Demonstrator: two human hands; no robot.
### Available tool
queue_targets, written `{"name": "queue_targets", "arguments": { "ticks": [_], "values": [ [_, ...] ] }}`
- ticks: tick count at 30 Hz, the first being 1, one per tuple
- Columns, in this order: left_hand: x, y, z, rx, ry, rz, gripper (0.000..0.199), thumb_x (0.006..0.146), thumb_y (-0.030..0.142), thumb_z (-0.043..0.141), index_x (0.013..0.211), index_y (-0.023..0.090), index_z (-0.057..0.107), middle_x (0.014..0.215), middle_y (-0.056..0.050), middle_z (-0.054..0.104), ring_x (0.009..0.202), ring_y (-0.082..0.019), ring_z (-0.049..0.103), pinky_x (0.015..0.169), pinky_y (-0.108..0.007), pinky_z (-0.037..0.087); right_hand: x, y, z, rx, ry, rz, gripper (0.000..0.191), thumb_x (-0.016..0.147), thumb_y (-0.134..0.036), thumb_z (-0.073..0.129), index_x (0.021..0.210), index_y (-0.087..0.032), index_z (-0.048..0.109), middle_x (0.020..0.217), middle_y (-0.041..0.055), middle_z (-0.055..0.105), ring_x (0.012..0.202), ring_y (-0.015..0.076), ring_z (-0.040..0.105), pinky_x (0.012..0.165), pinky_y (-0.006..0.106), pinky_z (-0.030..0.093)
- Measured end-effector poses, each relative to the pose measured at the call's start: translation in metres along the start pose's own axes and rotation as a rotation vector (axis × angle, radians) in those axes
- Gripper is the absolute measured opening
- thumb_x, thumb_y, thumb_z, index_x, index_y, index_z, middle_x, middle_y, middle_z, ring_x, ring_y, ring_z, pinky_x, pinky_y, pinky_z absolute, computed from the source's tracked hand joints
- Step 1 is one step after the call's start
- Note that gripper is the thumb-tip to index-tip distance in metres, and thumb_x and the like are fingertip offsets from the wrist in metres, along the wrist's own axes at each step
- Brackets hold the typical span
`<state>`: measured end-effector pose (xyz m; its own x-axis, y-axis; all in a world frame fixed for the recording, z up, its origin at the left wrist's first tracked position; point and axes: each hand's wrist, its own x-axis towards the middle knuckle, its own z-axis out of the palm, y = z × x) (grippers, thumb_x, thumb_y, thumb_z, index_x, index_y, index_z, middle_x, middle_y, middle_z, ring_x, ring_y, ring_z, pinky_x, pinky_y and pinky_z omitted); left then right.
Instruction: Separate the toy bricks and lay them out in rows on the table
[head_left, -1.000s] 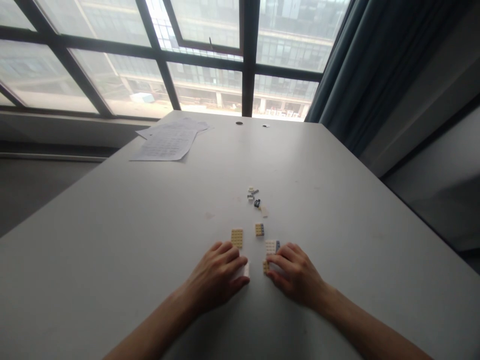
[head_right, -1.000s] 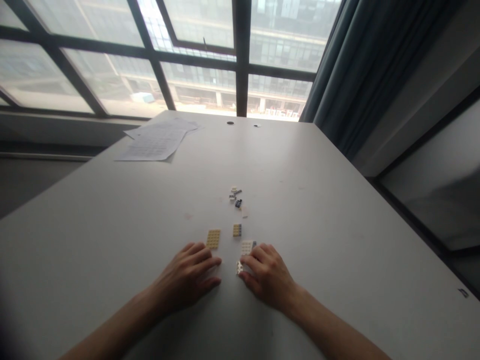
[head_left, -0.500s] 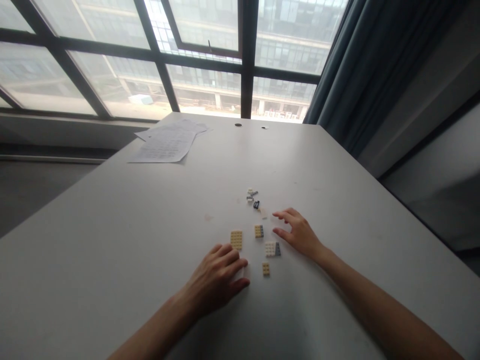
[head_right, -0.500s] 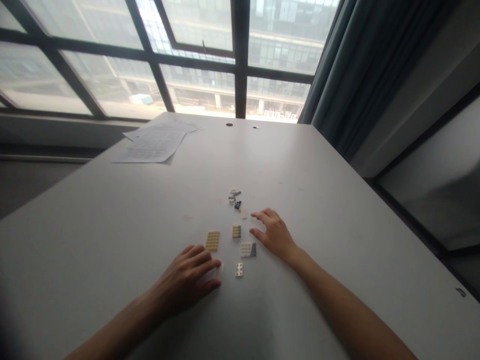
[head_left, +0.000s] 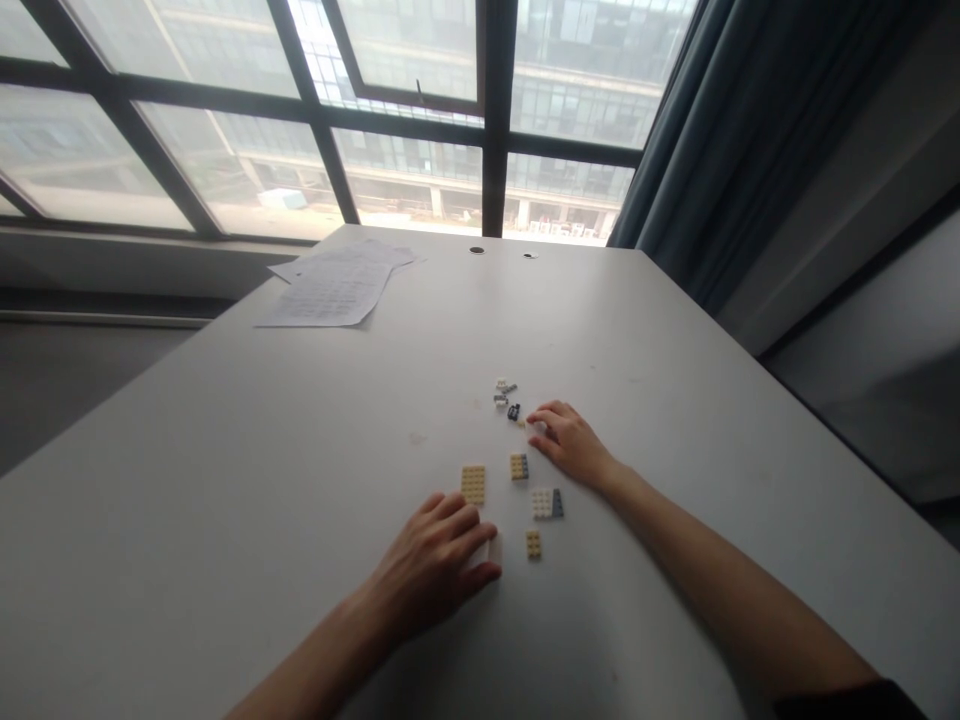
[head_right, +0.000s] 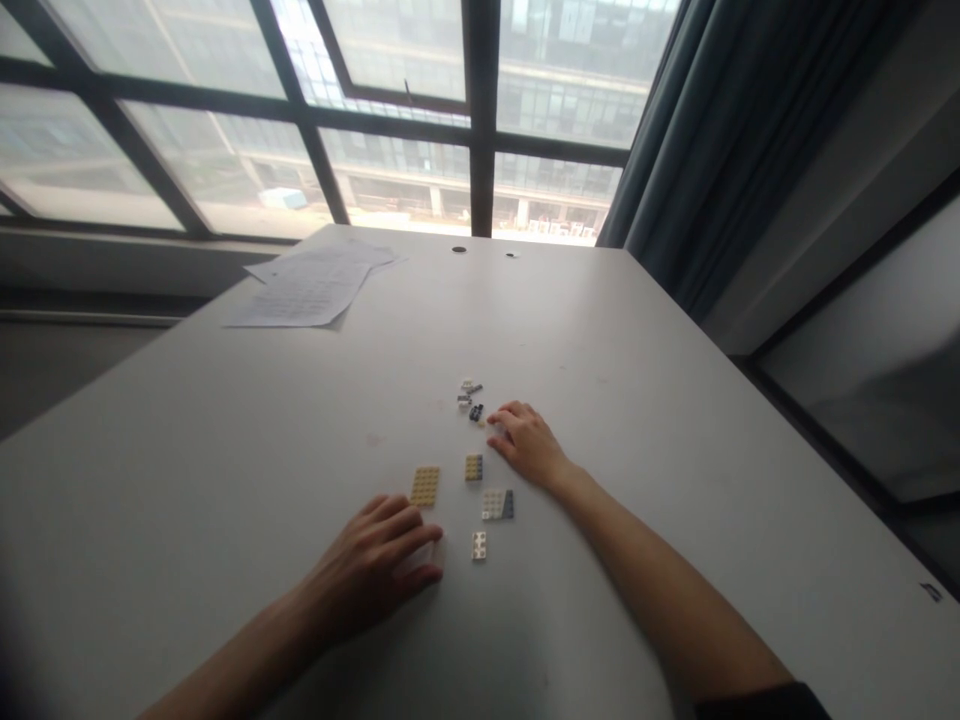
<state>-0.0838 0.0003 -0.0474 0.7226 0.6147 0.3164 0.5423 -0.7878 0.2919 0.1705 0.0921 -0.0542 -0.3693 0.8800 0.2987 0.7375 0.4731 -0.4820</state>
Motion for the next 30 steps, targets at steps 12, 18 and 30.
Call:
{"name": "queue_targets", "arguments": {
  "ticks": [12,18,30],
  "values": [
    [0.014,-0.004,-0.009,0.026,0.149,-0.034,0.021,0.086,0.037,0.061,0.097,0.021,0.063,0.086,-0.005,0.063,0.083,-0.020,0.052,0.079,-0.035,0.041,-0.046,0.007,-0.021,0.041,-0.011,0.017,0.019,0.087,-0.024,0.059,0.105,-0.020,0.062,0.107,0.0082,0.060,0.104,0.0226,0.053,0.095,0.040,0.043],
    [0.060,-0.007,-0.016,0.117,0.082,-0.099,0.024,0.084,0.041,0.062,0.097,0.021,0.065,0.086,-0.004,0.064,0.085,-0.022,0.052,0.078,-0.037,0.039,-0.052,0.003,-0.020,0.038,0.000,0.041,0.019,0.086,-0.025,0.061,0.105,-0.019,0.062,0.108,0.0079,0.060,0.103,0.0222,0.052,0.094,0.039,0.043],
    [0.118,-0.008,0.013,0.196,-0.111,-0.092,0.022,0.080,0.041,0.066,0.089,0.021,0.070,0.094,-0.007,0.064,0.095,-0.025,0.052,0.083,-0.039,0.038,-0.054,0.002,-0.018,-0.008,0.018,0.022,0.022,0.085,-0.030,0.062,0.105,-0.020,0.063,0.106,0.0074,0.062,0.101,0.0229,0.051,0.093,0.040,0.042]
  ]
}}
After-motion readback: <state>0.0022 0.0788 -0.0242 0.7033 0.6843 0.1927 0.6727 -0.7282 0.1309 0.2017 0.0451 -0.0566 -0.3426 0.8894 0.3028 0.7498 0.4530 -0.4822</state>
